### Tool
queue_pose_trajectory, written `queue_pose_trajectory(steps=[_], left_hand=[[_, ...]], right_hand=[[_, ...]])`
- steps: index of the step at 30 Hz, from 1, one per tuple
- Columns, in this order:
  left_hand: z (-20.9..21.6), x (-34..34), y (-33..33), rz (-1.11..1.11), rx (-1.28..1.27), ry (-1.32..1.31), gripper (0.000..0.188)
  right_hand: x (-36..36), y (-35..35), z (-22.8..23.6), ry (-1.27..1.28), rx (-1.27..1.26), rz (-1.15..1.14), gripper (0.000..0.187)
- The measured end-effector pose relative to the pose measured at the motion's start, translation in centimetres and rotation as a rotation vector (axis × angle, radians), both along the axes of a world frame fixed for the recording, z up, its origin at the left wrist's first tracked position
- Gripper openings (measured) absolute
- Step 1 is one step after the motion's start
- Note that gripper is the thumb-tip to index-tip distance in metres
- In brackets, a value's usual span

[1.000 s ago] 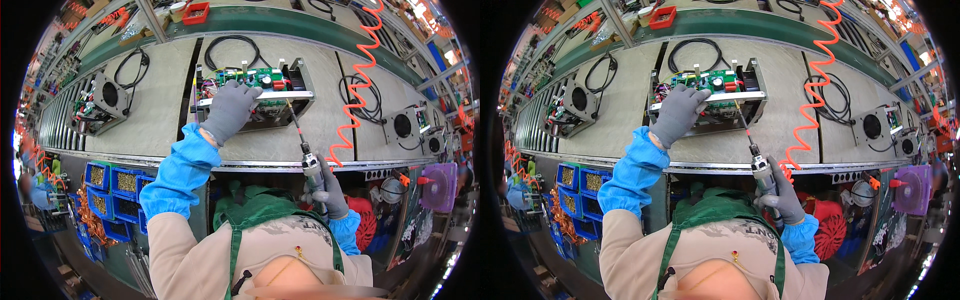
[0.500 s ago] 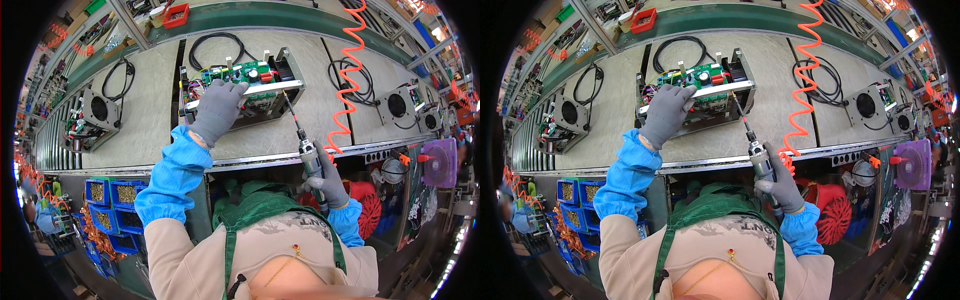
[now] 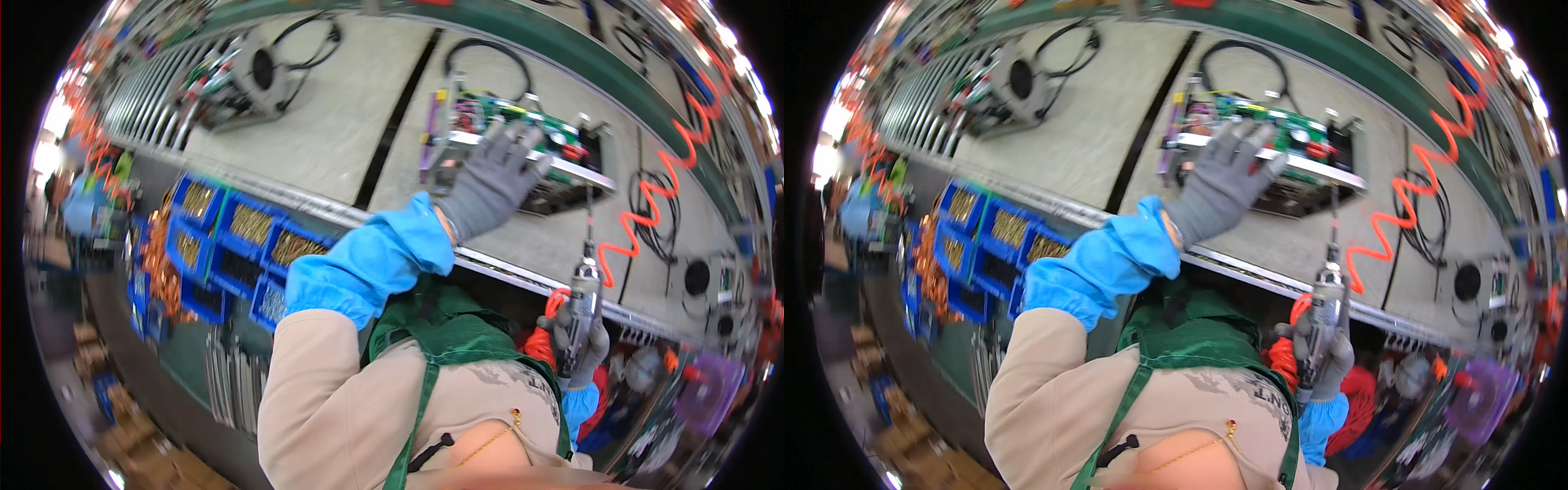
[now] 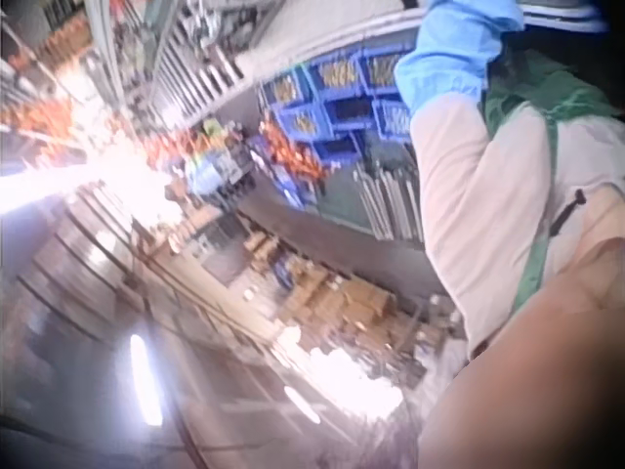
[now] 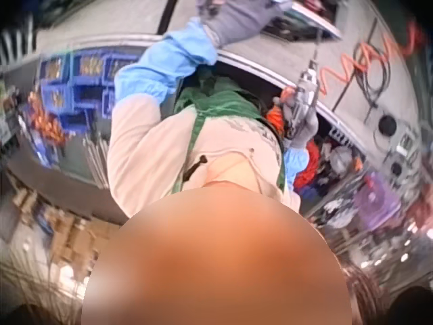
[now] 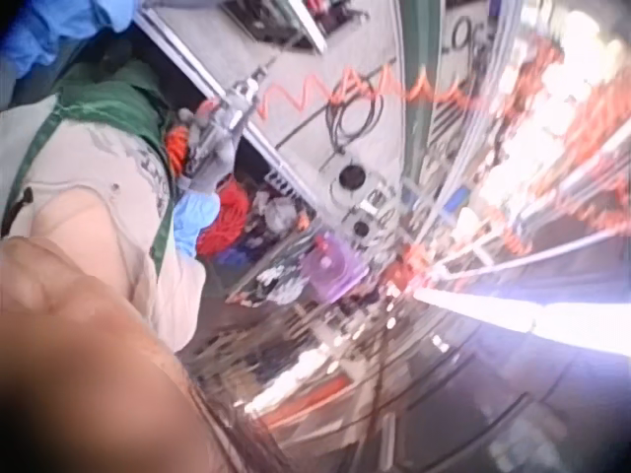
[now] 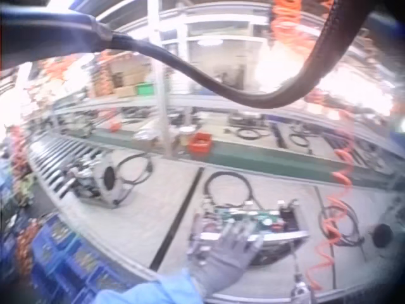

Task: Assembling an electronic chassis using an air screwdriver, screws, and various internal components.

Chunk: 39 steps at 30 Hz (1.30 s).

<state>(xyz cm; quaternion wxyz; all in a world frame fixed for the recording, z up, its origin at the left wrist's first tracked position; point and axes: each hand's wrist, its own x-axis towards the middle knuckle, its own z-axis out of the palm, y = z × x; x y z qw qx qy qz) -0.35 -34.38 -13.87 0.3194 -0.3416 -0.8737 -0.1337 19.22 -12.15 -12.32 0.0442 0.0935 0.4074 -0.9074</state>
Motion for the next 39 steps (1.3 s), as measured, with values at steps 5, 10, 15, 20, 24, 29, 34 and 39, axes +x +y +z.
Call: queue_pose_trajectory(steps=[5,10,15,20,24,29,34,39], left_hand=[[-1.8,8.9,-9.4,-0.176,0.469,-0.845,0.044],[-2.6,18.8,-23.0,1.315,0.162,-0.735,0.023],[-5.4,26.9,-27.3,1.583,-0.066,-1.08,0.024],[-9.0,28.8,-27.3,1.577,-0.165,-0.897,0.02],[-9.0,27.5,-26.8,1.535,-0.095,-0.721,0.019],[-6.3,27.2,-27.9,1.552,0.071,-0.777,0.024],[4.2,12.8,-16.5,0.501,0.635,-0.704,0.025],[7.0,-1.5,-2.0,-0.318,0.325,-0.644,0.029]], right_hand=[[-0.5,1.6,-1.1,-0.012,0.045,0.056,0.082],[-0.9,2.9,-0.9,0.046,0.126,0.172,0.063],[-1.1,3.5,-1.9,0.036,0.136,0.184,0.068],[-1.2,2.7,-0.9,0.043,0.185,0.203,0.07],[-0.8,4.1,-1.0,0.009,0.226,0.149,0.074],[-1.8,3.2,0.0,-0.079,0.198,0.154,0.097],[-1.5,2.5,0.6,-0.115,0.14,0.132,0.094],[-1.1,1.3,1.4,-0.141,0.068,0.076,0.097]])
